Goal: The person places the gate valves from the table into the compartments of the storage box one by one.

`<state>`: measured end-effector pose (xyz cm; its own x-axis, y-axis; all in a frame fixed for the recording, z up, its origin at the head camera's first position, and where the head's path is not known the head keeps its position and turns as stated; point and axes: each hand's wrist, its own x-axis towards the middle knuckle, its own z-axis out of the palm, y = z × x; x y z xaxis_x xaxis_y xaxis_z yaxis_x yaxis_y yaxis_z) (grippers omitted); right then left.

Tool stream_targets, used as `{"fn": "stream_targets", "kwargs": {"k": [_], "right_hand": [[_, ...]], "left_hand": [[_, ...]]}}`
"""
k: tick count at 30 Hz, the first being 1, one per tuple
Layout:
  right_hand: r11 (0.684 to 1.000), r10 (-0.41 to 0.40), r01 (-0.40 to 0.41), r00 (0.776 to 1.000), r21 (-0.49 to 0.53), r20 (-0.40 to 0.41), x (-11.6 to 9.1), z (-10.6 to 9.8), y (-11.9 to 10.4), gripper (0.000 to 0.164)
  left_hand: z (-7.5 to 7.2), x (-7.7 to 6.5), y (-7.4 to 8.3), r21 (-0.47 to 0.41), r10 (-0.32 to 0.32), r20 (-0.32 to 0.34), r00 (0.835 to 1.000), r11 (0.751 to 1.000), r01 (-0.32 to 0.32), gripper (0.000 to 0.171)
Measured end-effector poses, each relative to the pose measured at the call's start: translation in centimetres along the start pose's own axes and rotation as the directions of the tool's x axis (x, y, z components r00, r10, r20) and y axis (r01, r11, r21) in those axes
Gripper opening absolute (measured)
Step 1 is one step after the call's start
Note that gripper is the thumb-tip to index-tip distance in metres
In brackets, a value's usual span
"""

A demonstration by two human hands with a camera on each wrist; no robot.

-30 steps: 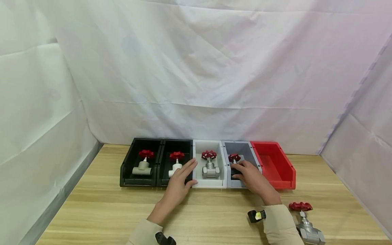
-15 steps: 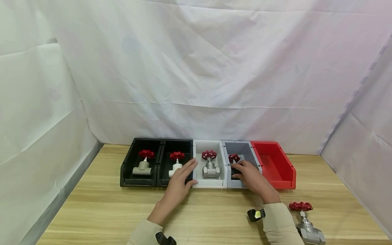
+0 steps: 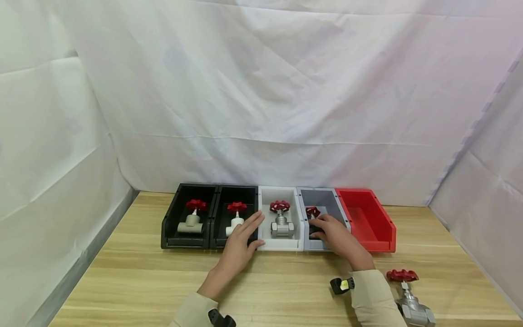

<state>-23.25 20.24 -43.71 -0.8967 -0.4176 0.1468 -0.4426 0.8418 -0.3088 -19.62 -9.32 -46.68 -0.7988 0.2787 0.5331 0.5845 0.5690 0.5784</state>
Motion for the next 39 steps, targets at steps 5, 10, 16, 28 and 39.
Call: {"fn": "stream_targets", "kwargs": {"k": [5,10,16,28,39], "right_hand": [[1.0,0.002,-0.002,1.0,0.001,0.002,0.05,-0.05,0.09,0.042],[1.0,-0.024,0.023,1.0,-0.013,-0.006,0.19,-0.17,0.11,0.042],[0.999,-0.04,0.04,0.999,-0.02,-0.001,0.48,-0.32,0.03,0.04],[1.0,0.015,-0.016,0.998,0.007,0.062,0.63,-0.43,-0.01,0.042],[1.0,0.021,-0.021,0.997,0.0,0.077,0.83,-0.41,0.05,0.043]], "left_hand": [[0.01,0.07,-0.01,0.004,0.002,-0.002,1.0,1.0,-0.002,0.07],[0.01,0.16,0.0,0.015,0.008,-0.004,1.0,1.0,-0.008,0.071],[-0.08,0.16,0.05,0.015,0.007,-0.016,1.0,1.0,-0.006,0.07],[-0.02,-0.04,0.09,0.018,-0.019,0.01,1.0,1.0,0.019,0.069],[-0.02,-0.04,0.0,0.03,0.001,-0.005,1.0,1.0,-0.001,0.07]]}}
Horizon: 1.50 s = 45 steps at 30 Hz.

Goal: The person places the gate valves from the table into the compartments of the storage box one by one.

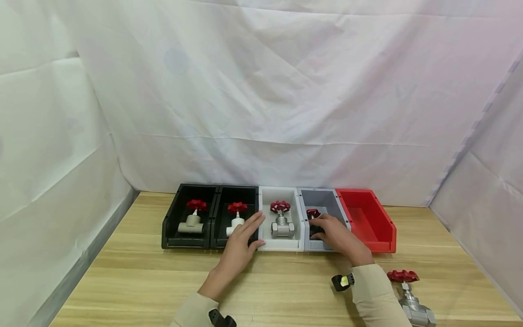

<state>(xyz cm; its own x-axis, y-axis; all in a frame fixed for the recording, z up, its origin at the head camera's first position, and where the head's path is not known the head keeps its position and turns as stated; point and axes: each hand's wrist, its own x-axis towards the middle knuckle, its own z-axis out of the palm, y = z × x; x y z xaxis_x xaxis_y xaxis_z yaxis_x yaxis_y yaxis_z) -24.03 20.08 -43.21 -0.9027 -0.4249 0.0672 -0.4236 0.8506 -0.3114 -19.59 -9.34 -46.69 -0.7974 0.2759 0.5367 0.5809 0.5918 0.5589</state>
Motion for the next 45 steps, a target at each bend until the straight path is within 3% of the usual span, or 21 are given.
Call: {"fn": "stream_targets", "kwargs": {"k": [7,34,45], "right_hand": [[0.999,-0.043,0.043,0.999,-0.011,-0.015,0.2,0.1,0.2,0.04],[0.998,-0.065,0.065,0.997,0.0,-0.052,-0.4,0.4,0.3,0.034],[0.998,-0.037,0.03,0.987,-0.048,-0.156,-1.6,0.3,-1.1,0.028]], "left_hand": [[0.0,0.0,0.0,-0.007,-0.018,0.016,1.0,1.0,0.018,0.069],[0.1,0.0,0.1,-0.024,-0.042,0.045,0.998,0.999,0.043,0.069],[0.1,0.0,-0.2,-0.006,-0.021,0.022,1.0,1.0,0.021,0.07]]}}
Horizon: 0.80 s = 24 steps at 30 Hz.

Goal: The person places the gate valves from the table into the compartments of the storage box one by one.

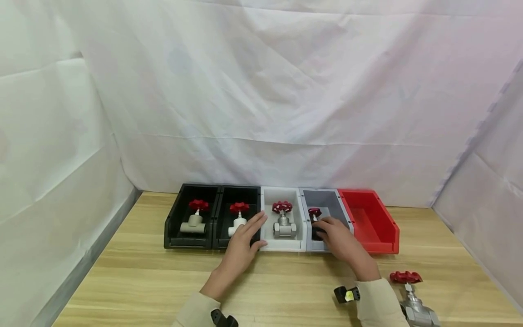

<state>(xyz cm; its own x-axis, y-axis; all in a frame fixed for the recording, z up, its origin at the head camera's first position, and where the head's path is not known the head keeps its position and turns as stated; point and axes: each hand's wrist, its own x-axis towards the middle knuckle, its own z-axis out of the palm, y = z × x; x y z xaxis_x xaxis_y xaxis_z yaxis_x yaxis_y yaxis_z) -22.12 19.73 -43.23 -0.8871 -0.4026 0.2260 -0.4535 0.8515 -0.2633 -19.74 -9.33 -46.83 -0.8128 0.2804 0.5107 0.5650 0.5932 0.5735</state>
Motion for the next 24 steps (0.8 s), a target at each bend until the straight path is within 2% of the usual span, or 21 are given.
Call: {"fn": "stream_targets", "kwargs": {"k": [6,15,19,24], "right_hand": [[0.999,-0.044,0.043,0.998,-0.022,-0.05,-0.5,-0.6,-0.6,0.024],[1.0,0.003,-0.002,1.0,0.006,-0.018,-1.6,-2.1,-2.1,0.03],[1.0,-0.025,0.026,0.999,0.006,-0.033,-2.6,-3.1,-2.6,0.034],[0.995,-0.103,0.102,0.991,-0.01,-0.091,-4.1,-3.8,-2.5,0.032]], "left_hand": [[0.0,0.0,0.0,0.008,0.022,-0.023,0.999,1.0,-0.022,0.07],[-0.1,0.0,0.3,-0.005,-0.013,0.002,1.0,1.0,0.013,0.071],[-0.2,0.1,0.4,-0.004,-0.011,-0.002,1.0,1.0,0.011,0.07],[-0.3,0.1,0.6,-0.006,-0.015,-0.001,1.0,1.0,0.015,0.069]]}}
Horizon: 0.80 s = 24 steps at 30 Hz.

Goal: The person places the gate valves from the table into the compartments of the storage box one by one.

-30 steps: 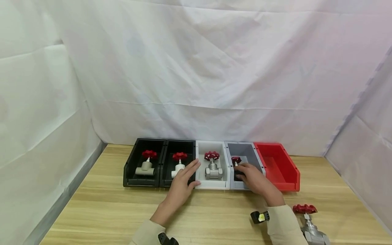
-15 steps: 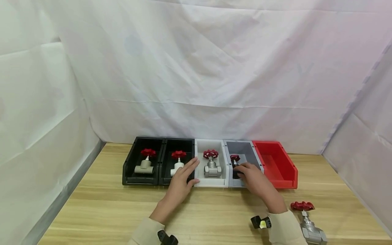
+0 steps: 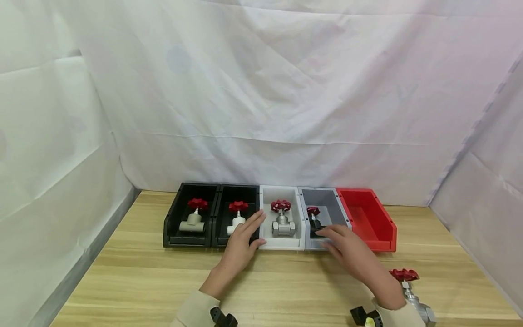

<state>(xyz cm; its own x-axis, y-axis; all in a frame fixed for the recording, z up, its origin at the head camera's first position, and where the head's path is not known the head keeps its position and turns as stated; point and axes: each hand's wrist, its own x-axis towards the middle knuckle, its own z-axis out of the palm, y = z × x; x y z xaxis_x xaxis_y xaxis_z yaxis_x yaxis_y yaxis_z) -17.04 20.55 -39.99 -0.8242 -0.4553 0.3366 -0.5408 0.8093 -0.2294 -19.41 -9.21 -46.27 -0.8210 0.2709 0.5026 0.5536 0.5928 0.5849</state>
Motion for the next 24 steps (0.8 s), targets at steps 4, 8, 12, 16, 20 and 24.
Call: {"fn": "stream_targets", "kwargs": {"k": [4,8,12,16,20,24], "right_hand": [[0.999,0.008,-0.007,1.0,0.043,-0.016,-1.3,-0.4,0.3,0.034],[0.991,0.049,-0.047,0.999,0.129,-0.011,-2.6,-0.9,0.5,0.037],[0.989,0.036,-0.03,0.998,0.142,-0.043,-4.0,-1.2,1.1,0.039],[0.993,0.042,-0.034,0.997,0.114,-0.067,-5.3,-1.2,2.1,0.042],[0.994,0.036,-0.025,0.995,0.106,-0.096,-6.4,-1.3,2.9,0.047],[0.995,0.042,-0.032,0.993,0.095,-0.11,-7.2,-1.5,3.5,0.047]], "left_hand": [[0.0,0.0,0.0,-0.002,0.003,-0.004,1.0,1.0,-0.003,0.07],[0.1,-0.1,-0.2,0.0,0.009,-0.008,1.0,1.0,-0.009,0.071],[0.1,-0.1,-0.2,-0.004,0.009,-0.008,1.0,1.0,-0.009,0.07],[0.1,-0.1,0.0,-0.005,0.004,-0.007,1.0,1.0,-0.004,0.07],[0.0,-0.1,0.0,-0.003,0.004,-0.007,1.0,1.0,-0.004,0.07],[0.0,-0.1,0.0,0.002,0.01,-0.008,1.0,1.0,-0.01,0.07]]}}
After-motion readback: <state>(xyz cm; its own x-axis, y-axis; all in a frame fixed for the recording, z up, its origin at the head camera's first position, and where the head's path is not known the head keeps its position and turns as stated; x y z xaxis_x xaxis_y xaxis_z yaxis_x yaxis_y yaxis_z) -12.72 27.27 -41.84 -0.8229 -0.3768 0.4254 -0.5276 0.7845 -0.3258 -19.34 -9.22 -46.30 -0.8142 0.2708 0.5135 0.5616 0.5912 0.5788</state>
